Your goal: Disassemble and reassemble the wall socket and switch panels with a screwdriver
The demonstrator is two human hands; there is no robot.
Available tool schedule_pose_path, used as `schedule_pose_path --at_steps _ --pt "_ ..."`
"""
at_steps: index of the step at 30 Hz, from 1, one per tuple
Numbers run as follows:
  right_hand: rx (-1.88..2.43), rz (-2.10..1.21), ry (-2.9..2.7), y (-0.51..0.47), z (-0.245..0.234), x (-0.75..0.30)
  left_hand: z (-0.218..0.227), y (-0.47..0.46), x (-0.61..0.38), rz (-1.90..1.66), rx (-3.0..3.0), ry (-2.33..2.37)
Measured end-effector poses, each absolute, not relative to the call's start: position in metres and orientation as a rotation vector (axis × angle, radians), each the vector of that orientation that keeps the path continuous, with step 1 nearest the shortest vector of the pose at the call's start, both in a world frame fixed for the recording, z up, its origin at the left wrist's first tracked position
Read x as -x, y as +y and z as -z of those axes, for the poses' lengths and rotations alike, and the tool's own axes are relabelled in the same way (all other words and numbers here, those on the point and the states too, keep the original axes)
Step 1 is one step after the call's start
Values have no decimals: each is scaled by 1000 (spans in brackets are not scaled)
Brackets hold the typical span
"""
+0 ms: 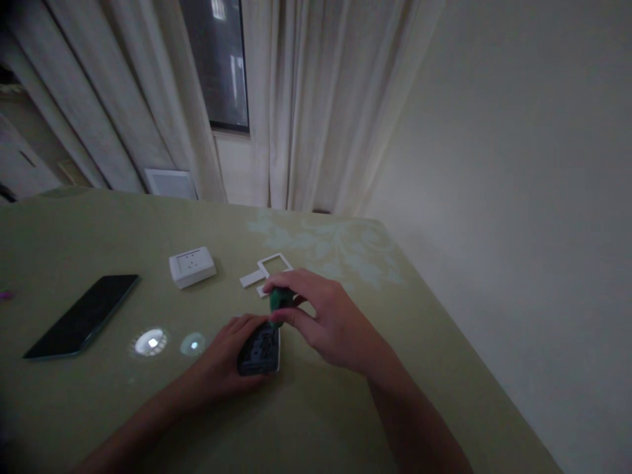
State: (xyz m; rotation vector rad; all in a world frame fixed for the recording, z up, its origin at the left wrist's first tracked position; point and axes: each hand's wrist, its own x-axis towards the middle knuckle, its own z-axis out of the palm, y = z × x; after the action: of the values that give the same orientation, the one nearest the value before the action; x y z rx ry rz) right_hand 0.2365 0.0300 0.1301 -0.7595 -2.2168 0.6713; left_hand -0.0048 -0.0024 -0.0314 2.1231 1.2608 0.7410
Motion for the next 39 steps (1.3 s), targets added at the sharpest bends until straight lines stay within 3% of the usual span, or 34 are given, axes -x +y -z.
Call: schedule_pose_path --at_steps 8,12,17,21,28,39 --pt "766 -587 -2207 5 -139 -240 28 2 4 -706 -2120 1275" --pt "945 -641 -1641 5 -133 -256 27 -3 0 -656 -2123 1281" --pt "963 -1083 -945 22 -71 -268 32 -4 2 -663 -2164 1228" --pt "1009 -1306 -912 25 -26 -267 37 38 15 -828 -2165 1501" --pt "977 -1443 -868 19 -6 -256 37 115 30 -744 -2211 1785" --pt "1041 -1394 -783 17 2 -259 46 24 53 -629 -2166 1640"
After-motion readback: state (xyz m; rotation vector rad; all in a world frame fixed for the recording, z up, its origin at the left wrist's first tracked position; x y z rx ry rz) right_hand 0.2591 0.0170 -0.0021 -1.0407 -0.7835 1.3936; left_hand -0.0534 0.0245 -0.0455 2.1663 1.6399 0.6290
